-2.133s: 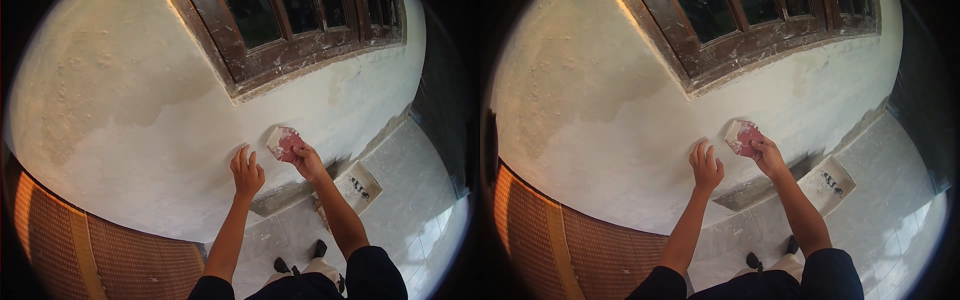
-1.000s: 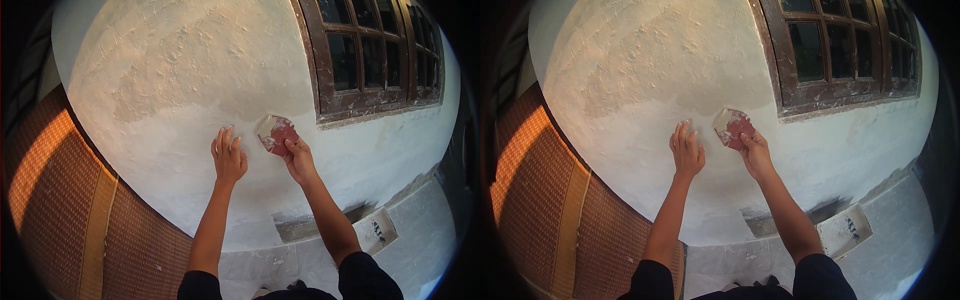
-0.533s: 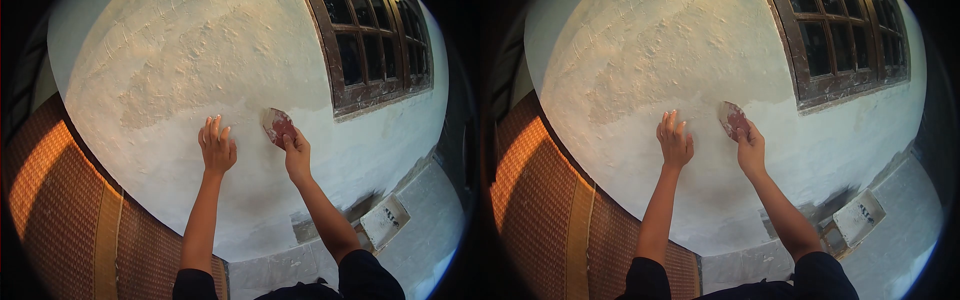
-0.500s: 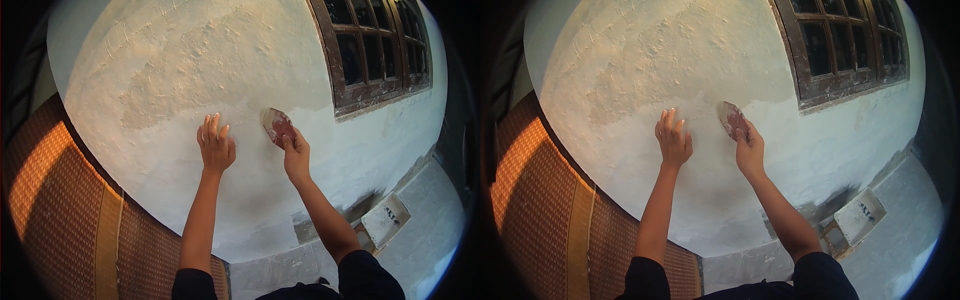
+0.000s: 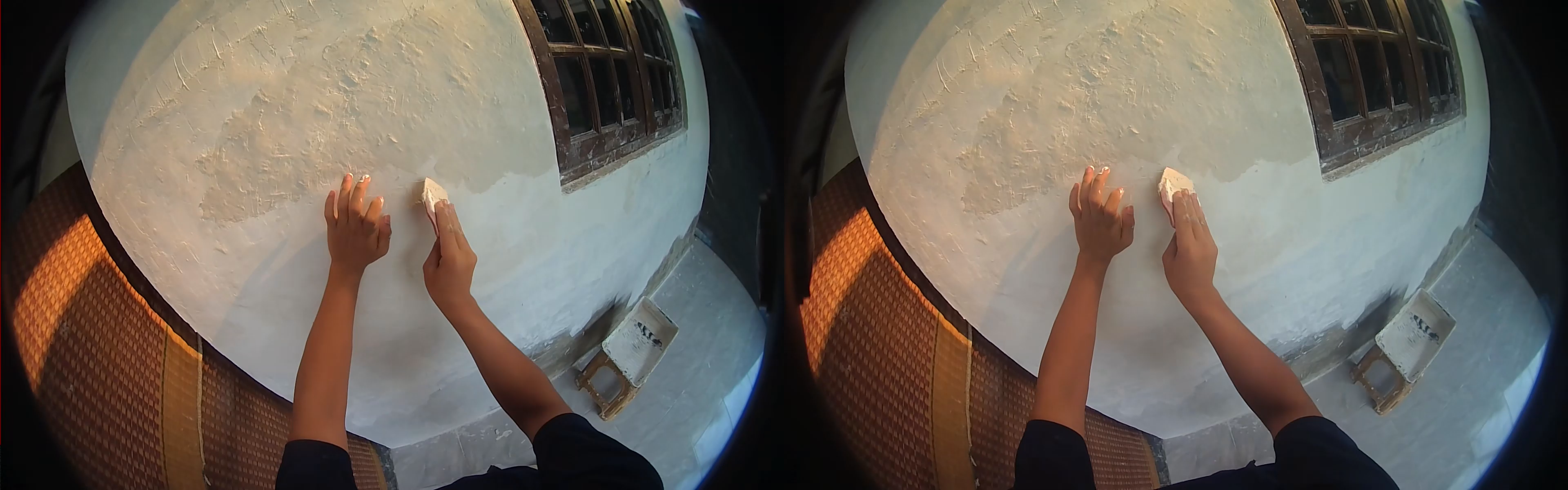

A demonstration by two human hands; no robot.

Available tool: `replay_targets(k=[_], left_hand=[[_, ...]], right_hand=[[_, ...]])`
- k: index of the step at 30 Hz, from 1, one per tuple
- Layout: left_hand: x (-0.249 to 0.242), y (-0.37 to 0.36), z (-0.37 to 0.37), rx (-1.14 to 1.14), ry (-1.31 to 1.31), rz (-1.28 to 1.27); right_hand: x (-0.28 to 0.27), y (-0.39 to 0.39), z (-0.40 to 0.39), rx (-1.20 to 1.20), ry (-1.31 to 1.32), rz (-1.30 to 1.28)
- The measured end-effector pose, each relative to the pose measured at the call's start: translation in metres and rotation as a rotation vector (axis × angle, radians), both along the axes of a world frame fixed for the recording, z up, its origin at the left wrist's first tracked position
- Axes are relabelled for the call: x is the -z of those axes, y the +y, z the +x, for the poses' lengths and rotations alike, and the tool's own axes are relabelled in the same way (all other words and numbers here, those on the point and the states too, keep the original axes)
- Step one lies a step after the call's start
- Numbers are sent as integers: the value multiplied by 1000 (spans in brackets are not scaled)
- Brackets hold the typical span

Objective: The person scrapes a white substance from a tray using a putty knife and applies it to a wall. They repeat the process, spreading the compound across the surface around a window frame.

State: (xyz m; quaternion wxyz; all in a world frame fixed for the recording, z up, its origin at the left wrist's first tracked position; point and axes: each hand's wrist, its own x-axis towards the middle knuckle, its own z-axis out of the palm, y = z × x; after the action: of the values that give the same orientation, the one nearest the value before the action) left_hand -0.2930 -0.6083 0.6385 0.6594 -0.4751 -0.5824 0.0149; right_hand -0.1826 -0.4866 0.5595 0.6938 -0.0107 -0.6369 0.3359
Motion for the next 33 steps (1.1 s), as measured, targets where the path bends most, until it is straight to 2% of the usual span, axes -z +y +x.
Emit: replay_targets(k=[1,3,10,19,25,27,29,33], left_hand=[[0,-1,0,9,3,19],[1,-1,-1,26,9,30],[4,0,-6,98,39,200],[1,1,-6,131,60,226],[1,-1,-9,108,47,253],[0,-3,-8,81,36,231],[-2,-4,-7,58,27,207],[-7,5,-2,53,19,206]], right_hand=[[1,-5,-6,1,0,-2],[4,-13,-18,158,-30,91],[5,-32,-50,230,-110,92],[14,-34,-57,332,-277,224],[35,-47,-24,219,-314,283],[40,-43,-4,112,-247,258],[29,-28,15,129,-174,248],[-13,22,40,-304,-119,-3]])
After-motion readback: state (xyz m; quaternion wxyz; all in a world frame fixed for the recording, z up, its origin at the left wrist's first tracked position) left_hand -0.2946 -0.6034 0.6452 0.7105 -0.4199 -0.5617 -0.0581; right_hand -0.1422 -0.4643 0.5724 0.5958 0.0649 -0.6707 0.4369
